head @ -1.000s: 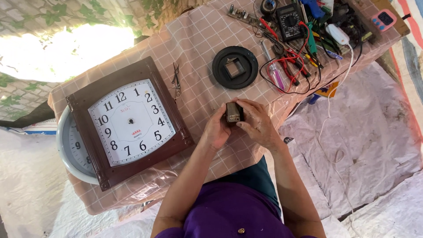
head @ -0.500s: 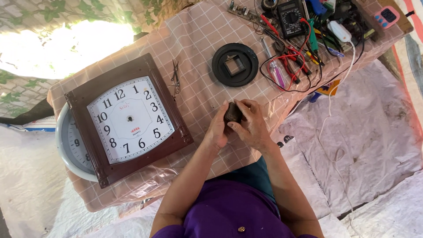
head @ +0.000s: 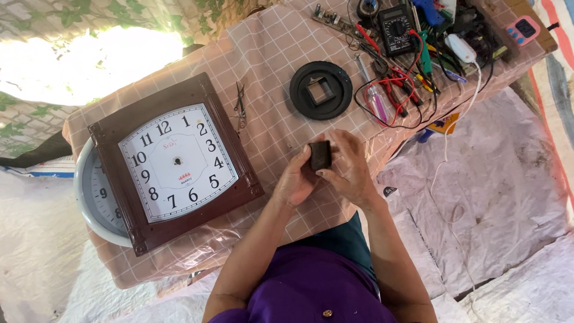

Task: Inspecting and fine-tuning clock movements and clock faces on a repair bench.

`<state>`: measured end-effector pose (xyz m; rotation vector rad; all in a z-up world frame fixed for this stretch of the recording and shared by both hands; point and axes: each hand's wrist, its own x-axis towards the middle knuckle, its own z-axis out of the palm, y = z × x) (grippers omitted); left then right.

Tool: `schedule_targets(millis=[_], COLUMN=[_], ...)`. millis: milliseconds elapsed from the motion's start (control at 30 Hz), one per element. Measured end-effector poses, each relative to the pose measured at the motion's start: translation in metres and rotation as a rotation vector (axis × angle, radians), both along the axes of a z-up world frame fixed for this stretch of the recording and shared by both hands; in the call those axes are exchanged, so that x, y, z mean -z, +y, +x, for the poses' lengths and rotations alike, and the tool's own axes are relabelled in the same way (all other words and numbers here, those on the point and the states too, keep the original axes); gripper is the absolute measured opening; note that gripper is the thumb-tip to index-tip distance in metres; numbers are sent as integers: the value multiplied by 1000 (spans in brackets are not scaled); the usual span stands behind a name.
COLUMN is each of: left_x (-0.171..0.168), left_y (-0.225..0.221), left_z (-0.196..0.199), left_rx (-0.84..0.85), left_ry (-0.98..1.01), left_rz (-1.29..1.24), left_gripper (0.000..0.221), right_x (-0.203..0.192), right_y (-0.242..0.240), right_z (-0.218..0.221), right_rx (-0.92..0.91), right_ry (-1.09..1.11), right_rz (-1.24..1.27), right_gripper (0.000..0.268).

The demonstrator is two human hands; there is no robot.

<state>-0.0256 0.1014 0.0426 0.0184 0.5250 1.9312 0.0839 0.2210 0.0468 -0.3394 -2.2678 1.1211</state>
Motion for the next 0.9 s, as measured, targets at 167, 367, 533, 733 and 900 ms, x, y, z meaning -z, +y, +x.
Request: schedule_targets(millis=[167,367,533,733,900], left_x=[13,12,17,40,6], left_y=[4,6,4,-5,-14], left_z=[-2,-3,-8,-9,-17], left_rx=[-113,-185,-208,-199,-179], left_ry=[92,95,131,290,168], left_rz=[170,217,136,-64,-53], left_gripper=[52,51,46,45,43], right_x=[-28,-29,-25,-23,-39], right_y=[-6,-9,-7,-14,-21], right_z=[5,0,-11,-22,-28], right_rx=[16,10,-25,-61,-61], right_ry=[-46,-75,-38,-26,-37], right_rz=[-73,-68,19,16,50], right_gripper=[69,56,56,53,56])
